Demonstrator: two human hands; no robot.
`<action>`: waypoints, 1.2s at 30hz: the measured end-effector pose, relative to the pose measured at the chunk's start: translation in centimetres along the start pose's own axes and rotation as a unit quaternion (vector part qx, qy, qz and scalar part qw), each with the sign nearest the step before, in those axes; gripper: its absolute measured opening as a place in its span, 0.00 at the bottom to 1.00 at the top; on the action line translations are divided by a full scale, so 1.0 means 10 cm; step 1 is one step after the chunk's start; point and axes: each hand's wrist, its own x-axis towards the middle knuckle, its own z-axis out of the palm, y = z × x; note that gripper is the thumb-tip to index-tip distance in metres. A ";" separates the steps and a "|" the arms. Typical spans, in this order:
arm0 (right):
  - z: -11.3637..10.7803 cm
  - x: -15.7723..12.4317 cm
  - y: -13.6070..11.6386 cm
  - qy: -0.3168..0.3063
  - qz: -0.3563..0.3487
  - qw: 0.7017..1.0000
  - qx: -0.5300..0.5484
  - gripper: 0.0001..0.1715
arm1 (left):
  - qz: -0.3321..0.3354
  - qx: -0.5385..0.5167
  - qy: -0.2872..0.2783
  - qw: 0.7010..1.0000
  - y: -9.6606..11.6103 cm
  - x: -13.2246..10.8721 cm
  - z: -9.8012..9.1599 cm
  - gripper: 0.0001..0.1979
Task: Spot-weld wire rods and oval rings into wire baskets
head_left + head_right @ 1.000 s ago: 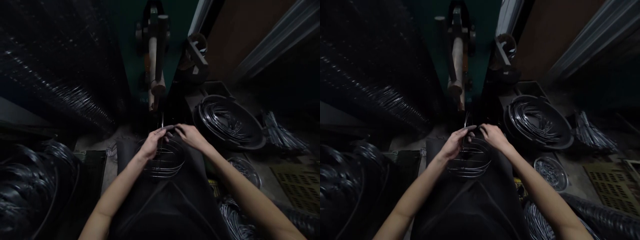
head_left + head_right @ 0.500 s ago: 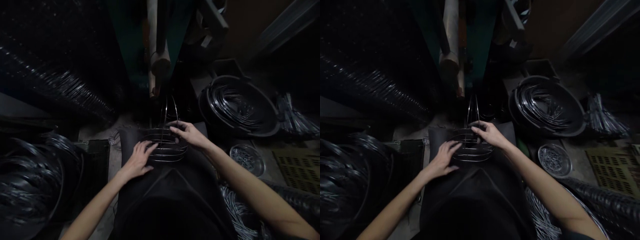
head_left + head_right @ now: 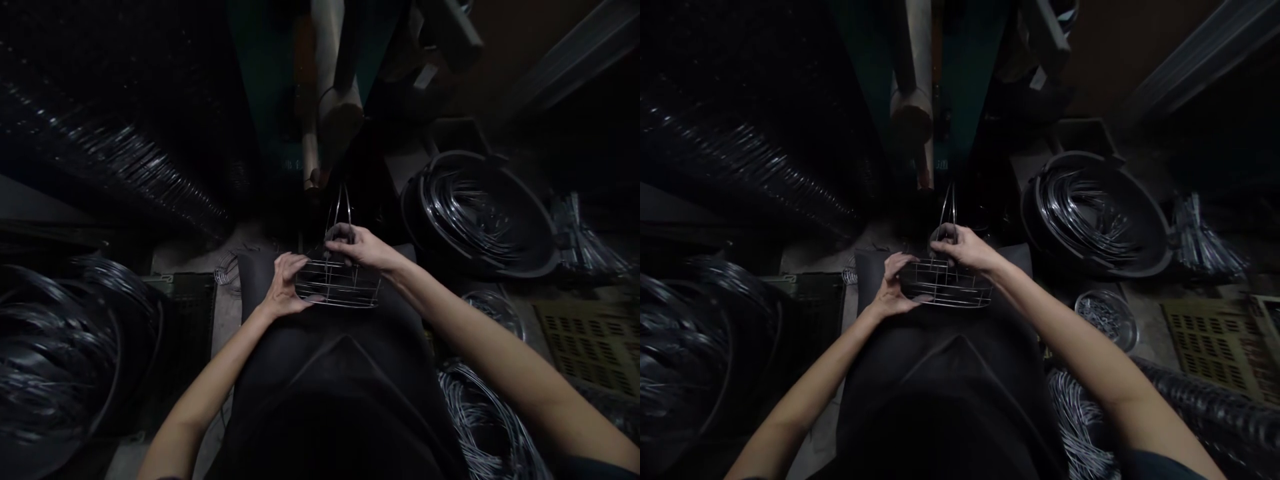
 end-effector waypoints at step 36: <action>-0.31 0.84 -0.74 0.087 -0.108 0.990 0.013 0.27 | 0.001 -0.055 0.068 0.996 -0.56 1.09 -0.17 0.53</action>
